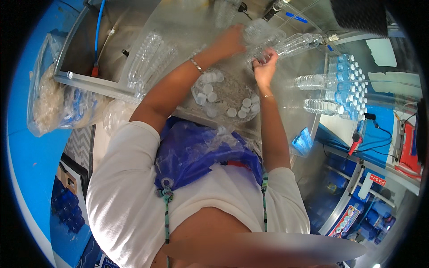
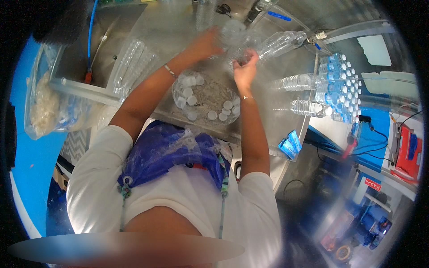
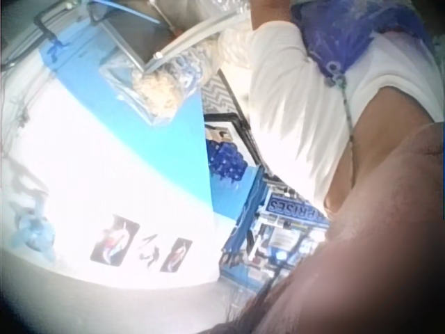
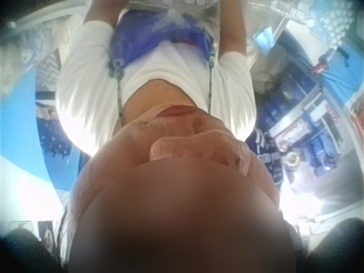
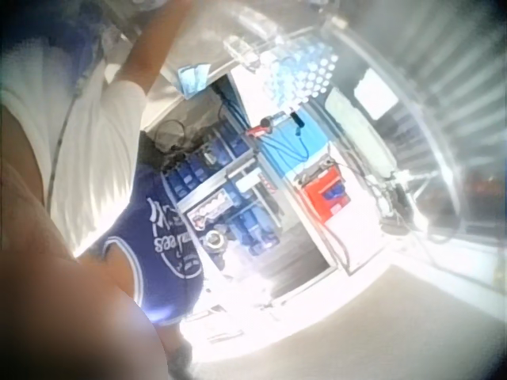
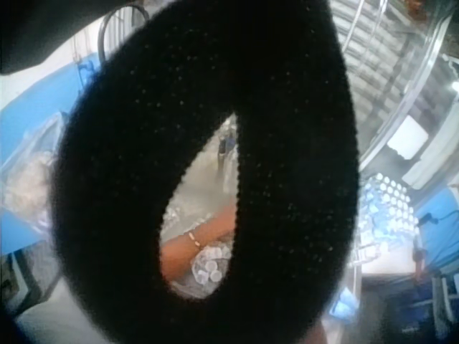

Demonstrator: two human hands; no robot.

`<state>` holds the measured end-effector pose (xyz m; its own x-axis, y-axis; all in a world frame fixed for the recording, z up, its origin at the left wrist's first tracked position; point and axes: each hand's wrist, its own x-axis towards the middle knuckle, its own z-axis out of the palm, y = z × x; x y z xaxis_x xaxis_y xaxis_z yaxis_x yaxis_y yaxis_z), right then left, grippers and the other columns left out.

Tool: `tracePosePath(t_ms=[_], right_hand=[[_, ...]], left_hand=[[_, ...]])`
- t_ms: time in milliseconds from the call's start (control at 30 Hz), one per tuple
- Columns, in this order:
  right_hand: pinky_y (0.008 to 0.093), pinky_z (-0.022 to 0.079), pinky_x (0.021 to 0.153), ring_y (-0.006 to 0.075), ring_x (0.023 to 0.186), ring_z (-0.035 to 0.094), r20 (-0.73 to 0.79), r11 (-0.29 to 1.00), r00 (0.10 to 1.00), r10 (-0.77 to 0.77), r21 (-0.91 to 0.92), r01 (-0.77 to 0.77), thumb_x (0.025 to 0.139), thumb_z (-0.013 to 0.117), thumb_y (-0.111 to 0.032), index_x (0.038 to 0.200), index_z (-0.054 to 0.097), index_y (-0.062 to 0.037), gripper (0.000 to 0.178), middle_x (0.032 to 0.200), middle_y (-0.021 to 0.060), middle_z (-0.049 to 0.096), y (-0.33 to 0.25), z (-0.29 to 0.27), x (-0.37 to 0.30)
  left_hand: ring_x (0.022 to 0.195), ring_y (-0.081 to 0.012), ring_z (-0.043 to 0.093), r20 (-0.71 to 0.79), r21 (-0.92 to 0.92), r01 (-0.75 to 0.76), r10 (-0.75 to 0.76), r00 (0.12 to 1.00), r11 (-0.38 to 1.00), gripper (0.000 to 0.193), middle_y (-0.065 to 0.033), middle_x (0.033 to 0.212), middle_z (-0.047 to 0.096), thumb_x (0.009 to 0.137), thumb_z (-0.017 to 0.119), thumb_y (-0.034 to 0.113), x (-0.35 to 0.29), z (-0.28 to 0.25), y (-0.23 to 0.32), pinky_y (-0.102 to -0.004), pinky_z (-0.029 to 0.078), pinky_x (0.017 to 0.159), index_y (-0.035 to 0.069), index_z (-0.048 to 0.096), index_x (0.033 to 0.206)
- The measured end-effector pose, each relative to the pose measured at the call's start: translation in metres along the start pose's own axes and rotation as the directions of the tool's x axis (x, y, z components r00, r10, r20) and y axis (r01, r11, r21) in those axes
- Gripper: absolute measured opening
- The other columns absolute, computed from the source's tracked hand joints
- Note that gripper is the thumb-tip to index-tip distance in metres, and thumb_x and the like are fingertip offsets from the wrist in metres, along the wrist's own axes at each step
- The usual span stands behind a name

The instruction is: The person repeatedly picks up empty plastic water bottles from a metal table, screws on white caps, and places the capped bottles into a large plastic bag. The process is continuous and repetitive, with the person handling bottles one at a time.

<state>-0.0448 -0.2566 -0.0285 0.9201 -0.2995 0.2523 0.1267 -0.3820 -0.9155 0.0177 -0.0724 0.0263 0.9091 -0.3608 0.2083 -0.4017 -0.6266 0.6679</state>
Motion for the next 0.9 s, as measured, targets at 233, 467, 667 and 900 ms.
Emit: tracePosePath(t_ms=[233, 467, 667, 900], right_hand=[[0.0373, 0.044, 0.095, 0.0295, 0.117, 0.052, -0.064, 0.994, 0.994, -0.092, -0.060, 0.089, 0.068, 0.081, -0.008, 0.136, 0.031, -0.0025, 0.084, 0.129, 0.0177, 0.050, -0.037, 0.007, 0.007], [0.0336, 0.050, 0.084, 0.0222, 0.098, 0.062, 0.214, 0.945, 0.970, -0.117, -0.275, 0.175, 0.069, 0.084, -0.023, 0.124, 0.053, -0.0035, 0.067, 0.112, 0.0101, 0.063, -0.101, -0.028, 0.060], [0.0266, 0.050, 0.077, 0.0112, 0.085, 0.060, 0.187, 0.978, 0.964, -0.191, -0.042, 0.202, 0.074, 0.081, -0.016, 0.113, 0.061, -0.0042, 0.045, 0.101, 0.0039, 0.065, -0.107, -0.040, 0.080], [0.0257, 0.049, 0.077, 0.0109, 0.085, 0.060, 0.193, 0.967, 0.964, -0.184, -0.142, 0.213, 0.075, 0.081, -0.019, 0.115, 0.059, -0.0016, 0.048, 0.099, 0.0056, 0.067, -0.119, -0.040, 0.076]], left_hand=[[0.118, -0.0418, 0.051, -0.186, -0.043, 0.144, -0.150, 0.971, 0.989, 0.093, -0.0295, 0.127, 0.051, 0.069, 0.080, 0.038, -0.020, -0.033, -0.056, -0.0455, 0.043, 0.095, -0.007, 0.034, 0.136], [0.101, -0.0376, 0.059, -0.056, 0.327, 0.021, -0.003, 0.998, 0.945, 0.050, -0.0226, 0.107, 0.060, 0.077, 0.070, 0.024, -0.059, -0.054, -0.029, -0.0464, 0.047, 0.085, -0.007, 0.052, 0.113], [0.095, -0.0349, 0.061, 0.330, 0.318, -0.124, 0.013, 0.944, 0.940, 0.035, -0.0206, 0.103, 0.061, 0.078, 0.065, 0.017, -0.103, -0.008, 0.000, -0.0450, 0.049, 0.080, 0.002, 0.057, 0.109], [0.095, -0.0394, 0.059, 0.392, -0.203, 0.175, -0.084, 0.916, 0.963, 0.036, -0.0172, 0.102, 0.060, 0.077, 0.062, 0.011, -0.086, 0.009, -0.032, -0.0454, 0.048, 0.083, 0.009, 0.057, 0.112]])
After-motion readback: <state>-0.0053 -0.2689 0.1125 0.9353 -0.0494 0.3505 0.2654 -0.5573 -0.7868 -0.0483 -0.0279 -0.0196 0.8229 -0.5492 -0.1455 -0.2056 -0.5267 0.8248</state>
